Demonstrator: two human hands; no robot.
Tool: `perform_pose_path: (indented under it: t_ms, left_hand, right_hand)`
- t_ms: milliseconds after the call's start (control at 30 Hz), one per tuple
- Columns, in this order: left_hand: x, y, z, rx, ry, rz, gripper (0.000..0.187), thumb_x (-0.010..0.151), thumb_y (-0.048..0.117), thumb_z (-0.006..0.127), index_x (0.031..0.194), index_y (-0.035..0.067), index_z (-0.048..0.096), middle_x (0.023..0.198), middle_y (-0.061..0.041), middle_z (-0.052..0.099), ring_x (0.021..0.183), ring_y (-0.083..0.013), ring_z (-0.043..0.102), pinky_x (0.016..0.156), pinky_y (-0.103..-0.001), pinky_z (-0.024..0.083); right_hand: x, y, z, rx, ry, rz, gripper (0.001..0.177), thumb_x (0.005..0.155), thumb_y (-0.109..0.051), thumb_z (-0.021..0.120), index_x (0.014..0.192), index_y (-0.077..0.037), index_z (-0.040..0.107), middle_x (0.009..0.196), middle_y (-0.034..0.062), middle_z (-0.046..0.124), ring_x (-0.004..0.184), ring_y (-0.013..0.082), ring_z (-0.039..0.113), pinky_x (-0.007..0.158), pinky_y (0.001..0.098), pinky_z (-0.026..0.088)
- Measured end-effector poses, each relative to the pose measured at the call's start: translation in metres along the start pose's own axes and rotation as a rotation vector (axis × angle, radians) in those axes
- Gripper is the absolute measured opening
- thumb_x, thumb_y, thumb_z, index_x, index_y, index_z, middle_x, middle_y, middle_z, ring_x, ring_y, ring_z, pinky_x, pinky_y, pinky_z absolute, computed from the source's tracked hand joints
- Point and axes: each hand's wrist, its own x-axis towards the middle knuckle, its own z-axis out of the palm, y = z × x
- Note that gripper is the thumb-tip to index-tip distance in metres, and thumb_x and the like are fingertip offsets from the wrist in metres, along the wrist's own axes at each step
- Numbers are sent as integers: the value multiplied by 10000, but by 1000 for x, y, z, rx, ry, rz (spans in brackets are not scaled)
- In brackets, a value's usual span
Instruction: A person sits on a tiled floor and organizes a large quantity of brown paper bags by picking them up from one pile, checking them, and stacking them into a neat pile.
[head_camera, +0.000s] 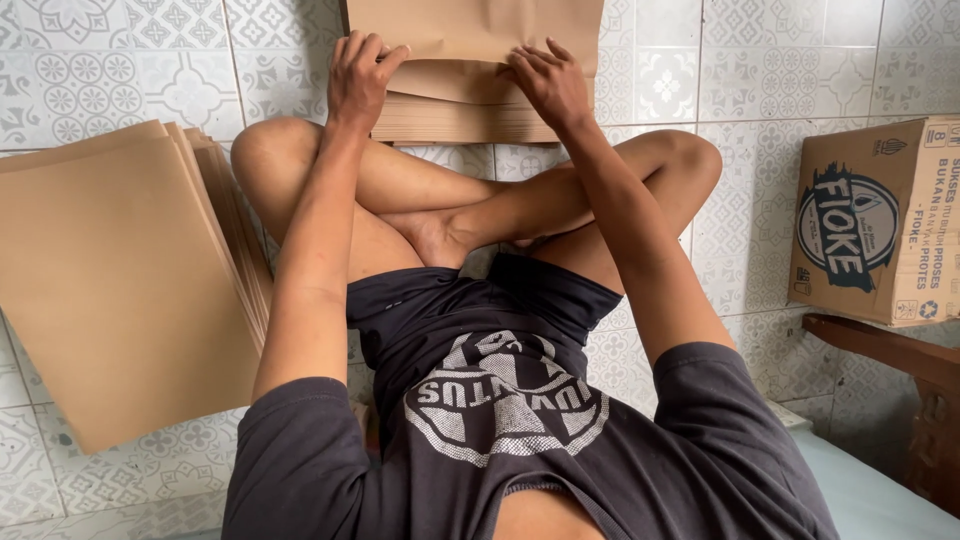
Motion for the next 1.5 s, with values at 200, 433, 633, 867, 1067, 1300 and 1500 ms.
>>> perform_pose_path:
  t_ms: [200, 433, 633, 867, 1067, 1300, 1500]
  left_hand:
    - [1, 1, 4, -21, 6, -10, 219, 861, 45, 760, 1006, 201, 811, 846, 64, 539, 820, -107, 492, 787, -263, 470]
    - [4, 3, -3, -67, 11, -41, 223, 819, 21, 778, 955, 193, 814, 846, 71, 535, 816, -103, 501, 811, -261, 506]
    - [1, -1, 4, -44, 12, -59, 255, 818, 16, 773, 971, 214, 823, 848, 79, 545, 815, -100, 512, 796, -263, 512]
    - [-5, -4, 11, -23, -8, -59, 256, 802, 2, 776, 948, 210, 809, 830, 74, 523, 808, -99, 500, 777, -257, 520]
    - [-7, -4, 6, -23, -58, -55, 183, 837, 11, 712, 943, 155, 750, 858, 21, 509, 814, -149, 506, 751, -296, 500]
    - [-15, 2, 20, -158, -248, -97, 60, 945, -4, 637, 988, 22, 604, 1394, -121, 568, 1355, -321, 516, 1027, -451, 475]
    - [1, 26, 61, -110, -369, 34, 510, 937, 405, 786, 1330, 142, 597, 1367, -69, 582, 1256, -286, 515, 903, -516, 420]
  right_hand:
    - [13, -13, -9, 52, 37, -6, 512, 937, -385, 910, 1288, -93, 678, 1360, 33, 672, 1347, 219, 538, 1186, 466, 267]
    - [26, -15, 9, 58, 143, 6, 150, 929, -247, 857, 987, -162, 748, 890, -42, 763, 931, 131, 692, 1186, 455, 324]
    - [37, -12, -30, 8, 201, -80, 185, 943, -275, 831, 921, -153, 693, 836, -74, 703, 837, 100, 638, 902, 283, 476]
    - [11, 17, -25, 62, 29, 32, 227, 867, -229, 881, 990, -136, 714, 1006, -35, 778, 974, 149, 721, 785, 300, 525]
    - [4, 23, -31, -5, -19, 1, 338, 925, -335, 873, 1049, -153, 616, 1081, -9, 625, 948, 163, 582, 784, 309, 450]
    - [-3, 22, -49, 48, 46, 98, 233, 889, -156, 834, 1040, -137, 659, 1015, -57, 810, 1082, 141, 751, 783, 306, 521]
    - [-2, 12, -47, -14, 103, 61, 36, 967, -164, 726, 998, -150, 738, 1015, -74, 820, 1063, 111, 753, 796, 262, 499]
